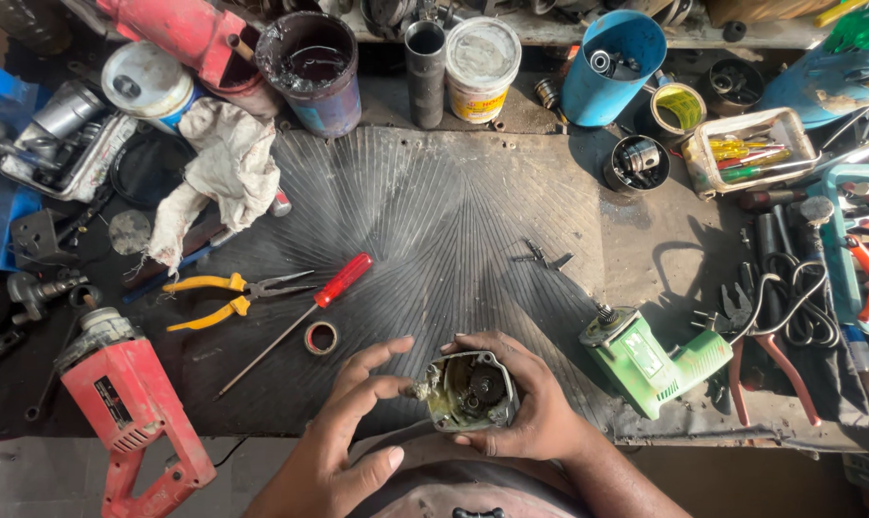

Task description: The person wipes grease and dirt from a disassembled power tool motor housing using a rag, turning the housing to clean its inner and outer surfaces. They handle a green angle grinder on the bench and at the end dip the rag into a can of liquid and reposition containers on the workbench.

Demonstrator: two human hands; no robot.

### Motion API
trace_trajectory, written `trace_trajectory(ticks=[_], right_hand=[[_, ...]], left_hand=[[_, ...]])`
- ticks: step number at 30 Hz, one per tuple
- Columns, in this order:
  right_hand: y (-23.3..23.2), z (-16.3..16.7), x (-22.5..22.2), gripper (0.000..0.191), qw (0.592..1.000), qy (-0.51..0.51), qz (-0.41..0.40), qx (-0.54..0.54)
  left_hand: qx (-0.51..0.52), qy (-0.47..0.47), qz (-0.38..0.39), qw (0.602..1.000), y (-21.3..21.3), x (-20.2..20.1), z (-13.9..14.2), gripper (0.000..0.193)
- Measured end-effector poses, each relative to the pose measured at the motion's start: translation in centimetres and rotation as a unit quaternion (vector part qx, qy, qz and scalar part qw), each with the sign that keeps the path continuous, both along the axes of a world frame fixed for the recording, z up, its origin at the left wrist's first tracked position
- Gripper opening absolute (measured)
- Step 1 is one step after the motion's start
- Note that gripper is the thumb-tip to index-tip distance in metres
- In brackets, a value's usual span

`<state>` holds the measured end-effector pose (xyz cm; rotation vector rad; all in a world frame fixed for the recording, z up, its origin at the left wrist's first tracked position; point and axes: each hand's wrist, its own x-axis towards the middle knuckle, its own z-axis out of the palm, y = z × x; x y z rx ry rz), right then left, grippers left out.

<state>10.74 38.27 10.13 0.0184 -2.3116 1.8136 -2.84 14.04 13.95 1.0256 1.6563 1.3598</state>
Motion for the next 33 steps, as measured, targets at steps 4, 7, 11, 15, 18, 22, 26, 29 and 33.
trace_trajectory(ticks=[4, 7, 11, 15, 18, 22, 26, 29, 33], right_hand=[[-0.1, -0.2, -0.2, 0.094, 0.999, -0.017, -0.006, -0.036], [0.0, -0.3, -0.2, 0.093, 0.998, -0.024, -0.021, -0.053], [0.2, -0.4, 0.0, 0.094, 0.997, -0.043, -0.033, -0.061], [0.4, -0.5, 0.0, 0.094, 0.996, -0.044, -0.028, -0.071], [0.4, -0.5, -0.1, 0.094, 0.996, -0.050, -0.025, -0.069], [0.3, -0.5, -0.4, 0.095, 0.995, -0.057, -0.019, -0.079], [0.4, -0.5, -0.6, 0.095, 0.993, -0.064, -0.016, -0.099], [0.6, -0.8, -0.7, 0.094, 0.994, -0.047, -0.018, -0.097], [0.9, -1.7, -0.4, 0.096, 0.994, -0.039, -0.018, -0.101]], left_hand=[[0.035, -0.017, 0.057, 0.998, 1.4, -1.0, -0.9, 0.060], [0.008, 0.160, 0.147, 0.976, 3.5, -3.5, -1.4, 0.072], [-0.131, 0.581, 0.235, 0.768, 6.4, -9.3, -1.0, 0.073], [-0.190, 0.647, 0.243, 0.697, 10.0, -16.1, 0.3, 0.087], [-0.287, 0.689, 0.188, 0.639, 13.0, -20.5, 1.3, 0.091], [-0.379, 0.763, 0.105, 0.514, 16.4, -24.3, 2.2, 0.071], [-0.341, 0.829, 0.005, 0.444, 18.2, -25.9, 2.5, 0.046], [-0.305, 0.795, -0.007, 0.524, 18.2, -26.8, 1.8, 0.056], [-0.244, 0.626, 0.107, 0.733, 17.7, -28.0, -0.8, 0.066]])
